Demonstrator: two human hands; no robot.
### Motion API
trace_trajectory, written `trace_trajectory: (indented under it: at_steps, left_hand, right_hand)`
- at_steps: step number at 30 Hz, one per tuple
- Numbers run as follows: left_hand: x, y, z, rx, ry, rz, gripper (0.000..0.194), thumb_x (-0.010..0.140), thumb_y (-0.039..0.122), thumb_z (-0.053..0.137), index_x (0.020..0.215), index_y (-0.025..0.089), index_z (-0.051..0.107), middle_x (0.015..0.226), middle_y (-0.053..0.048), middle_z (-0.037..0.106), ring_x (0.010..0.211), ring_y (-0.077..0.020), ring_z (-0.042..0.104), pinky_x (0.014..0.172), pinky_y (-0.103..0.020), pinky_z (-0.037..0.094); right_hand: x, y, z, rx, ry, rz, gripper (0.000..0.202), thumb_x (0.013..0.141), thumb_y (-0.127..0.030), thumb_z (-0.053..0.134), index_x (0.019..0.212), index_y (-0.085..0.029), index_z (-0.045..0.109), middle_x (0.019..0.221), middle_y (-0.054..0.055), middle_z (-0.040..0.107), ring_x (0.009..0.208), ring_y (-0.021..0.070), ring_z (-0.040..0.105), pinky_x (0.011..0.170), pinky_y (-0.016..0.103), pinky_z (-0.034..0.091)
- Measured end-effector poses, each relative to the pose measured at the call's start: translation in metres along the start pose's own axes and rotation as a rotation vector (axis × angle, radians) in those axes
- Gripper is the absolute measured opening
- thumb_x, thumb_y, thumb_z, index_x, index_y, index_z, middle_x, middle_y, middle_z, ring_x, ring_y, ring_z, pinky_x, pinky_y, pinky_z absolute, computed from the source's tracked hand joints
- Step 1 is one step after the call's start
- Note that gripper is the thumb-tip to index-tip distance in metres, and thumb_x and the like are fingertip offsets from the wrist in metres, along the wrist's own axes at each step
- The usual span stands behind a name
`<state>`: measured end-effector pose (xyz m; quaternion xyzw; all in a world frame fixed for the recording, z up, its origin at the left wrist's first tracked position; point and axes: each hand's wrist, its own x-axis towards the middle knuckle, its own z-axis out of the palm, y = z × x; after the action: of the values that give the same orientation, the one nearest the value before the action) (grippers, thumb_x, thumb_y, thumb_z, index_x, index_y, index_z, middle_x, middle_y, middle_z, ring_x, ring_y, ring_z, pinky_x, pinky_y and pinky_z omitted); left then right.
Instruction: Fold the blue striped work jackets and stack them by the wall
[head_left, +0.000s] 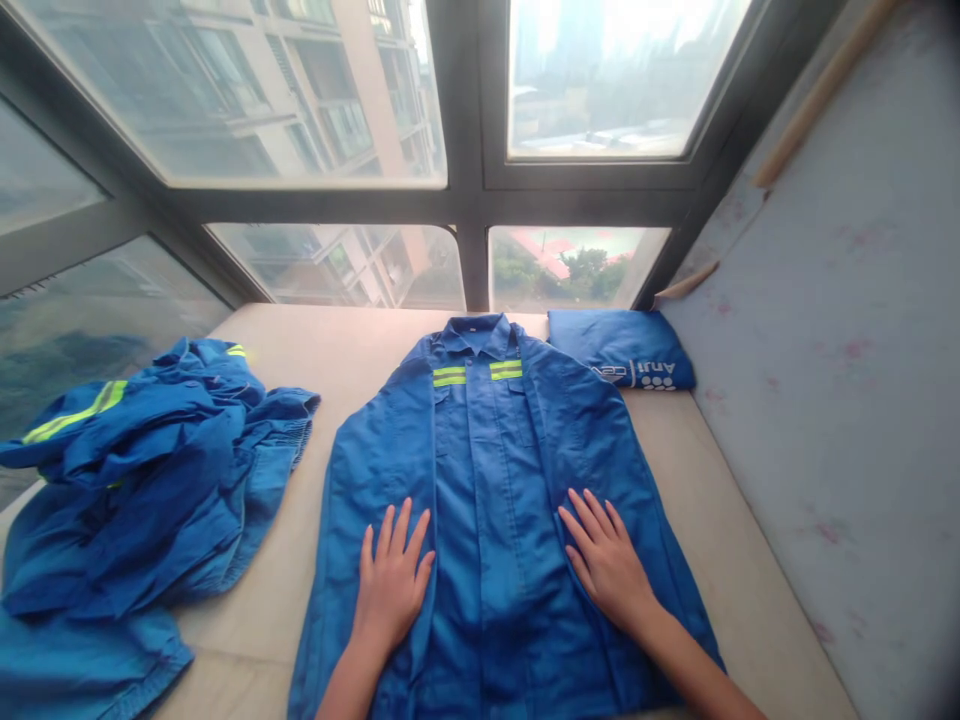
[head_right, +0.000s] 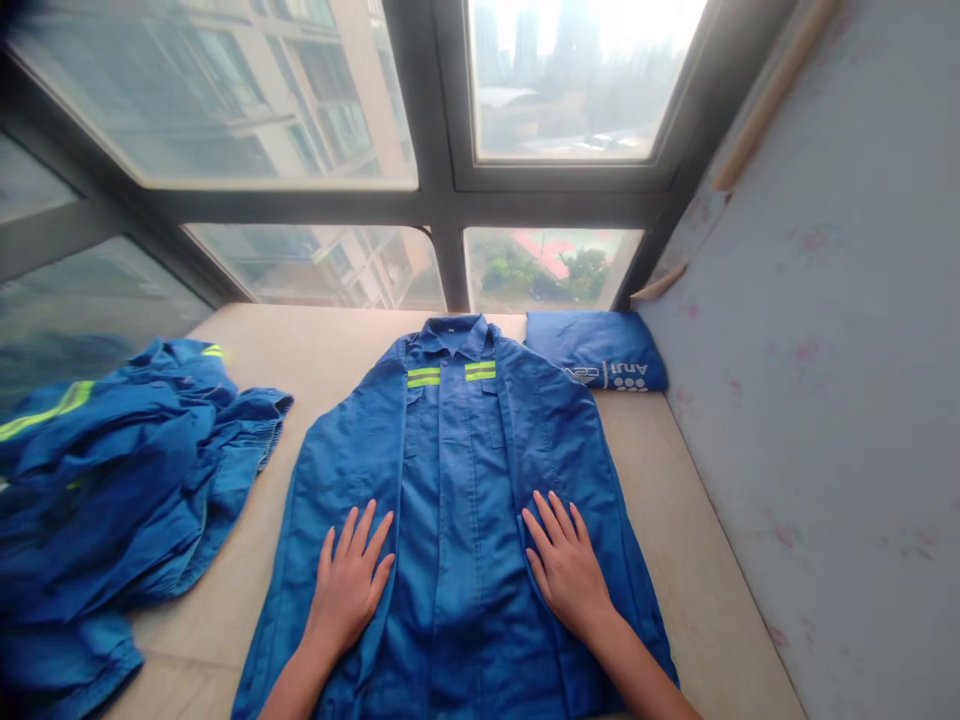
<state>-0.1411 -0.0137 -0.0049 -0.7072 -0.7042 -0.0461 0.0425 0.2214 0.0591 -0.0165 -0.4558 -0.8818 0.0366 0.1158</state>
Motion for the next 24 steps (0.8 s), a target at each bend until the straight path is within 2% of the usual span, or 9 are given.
trace_trajectory:
  at_steps: [3,6,8,10,12,14,17,20,24]
  left_hand:
    - [0.008,-0.001,-0.001,0.007,-0.014,-0.001,0.052,0.095,0.038,0.041,0.146,0.029,0.044,0.157,-0.007,0.035,0.146,-0.0319,0.027,0.115,-0.059,0.024]
    - [0.022,-0.003,-0.007,0.022,-0.026,-0.006,0.052,0.095,0.037,0.040,0.146,0.028,0.045,0.156,-0.008,0.036,0.146,-0.0319,0.028,0.115,-0.059,0.023]
    - [0.026,0.000,-0.012,0.037,-0.028,-0.020,0.050,0.095,0.035,0.040,0.144,0.025,0.048,0.155,-0.010,0.038,0.145,-0.0327,0.030,0.115,-0.060,0.023]
    - [0.025,0.009,-0.018,0.030,-0.022,-0.008,0.049,0.094,0.033,0.041,0.142,0.024,0.051,0.155,-0.011,0.039,0.144,-0.0334,0.032,0.114,-0.060,0.024]
    - [0.020,0.021,-0.022,-0.004,-0.011,0.045,0.050,0.094,0.032,0.042,0.143,0.024,0.050,0.155,-0.010,0.037,0.144,-0.0327,0.031,0.115,-0.058,0.025]
    - [0.015,0.035,-0.023,-0.052,-0.005,0.116,0.051,0.095,0.033,0.043,0.145,0.027,0.046,0.157,-0.008,0.035,0.145,-0.0312,0.030,0.115,-0.057,0.026]
    - [0.009,0.052,-0.019,-0.089,-0.020,0.179,0.054,0.094,0.031,0.045,0.147,0.029,0.042,0.157,-0.006,0.035,0.145,-0.0308,0.031,0.115,-0.057,0.027]
    - [0.006,0.060,-0.013,-0.071,-0.042,0.185,0.055,0.092,0.031,0.047,0.148,0.029,0.042,0.158,-0.007,0.033,0.145,-0.0322,0.030,0.115,-0.058,0.026]
    - [0.007,0.060,-0.014,-0.078,-0.046,0.192,0.055,0.094,0.032,0.046,0.148,0.029,0.040,0.158,-0.008,0.033,0.145,-0.0327,0.029,0.114,-0.058,0.026]
  right_hand:
    - [0.008,-0.004,0.004,-0.028,-0.001,0.018,0.052,0.096,-0.030,0.043,0.147,-0.023,0.043,0.157,0.009,0.032,0.146,0.0312,0.026,0.114,0.055,0.028]
    - [0.018,-0.008,-0.002,-0.029,0.001,0.046,0.049,0.096,-0.028,0.042,0.145,-0.022,0.046,0.155,0.010,0.036,0.145,0.0313,0.028,0.114,0.056,0.027]
    - [0.021,-0.020,-0.011,-0.018,0.009,0.096,0.047,0.096,-0.028,0.043,0.142,-0.019,0.050,0.154,0.013,0.038,0.145,0.0325,0.028,0.114,0.058,0.027]
    - [0.018,-0.044,-0.022,0.020,0.007,0.105,0.047,0.096,-0.029,0.044,0.141,-0.017,0.050,0.156,0.014,0.035,0.145,0.0331,0.026,0.115,0.058,0.026]
    - [0.010,-0.075,-0.030,0.101,-0.032,-0.006,0.051,0.095,-0.030,0.045,0.145,-0.019,0.045,0.159,0.012,0.027,0.147,0.0316,0.022,0.116,0.055,0.024]
    - [-0.002,-0.108,-0.034,0.206,-0.114,-0.197,0.056,0.096,-0.035,0.046,0.150,-0.021,0.037,0.162,0.009,0.021,0.149,0.0286,0.018,0.119,0.052,0.022]
    - [-0.019,-0.138,-0.029,0.313,-0.238,-0.347,0.066,0.095,-0.044,0.048,0.153,-0.020,0.028,0.163,0.008,0.016,0.150,0.0291,0.014,0.121,0.052,0.017]
    - [-0.029,-0.145,-0.020,0.341,-0.289,-0.338,0.073,0.093,-0.049,0.051,0.154,-0.019,0.026,0.163,0.009,0.014,0.149,0.0320,0.012,0.121,0.054,0.012]
    - [-0.035,-0.142,-0.015,0.343,-0.265,-0.337,0.073,0.094,-0.046,0.051,0.155,-0.017,0.024,0.162,0.012,0.016,0.149,0.0307,0.014,0.122,0.050,0.012]
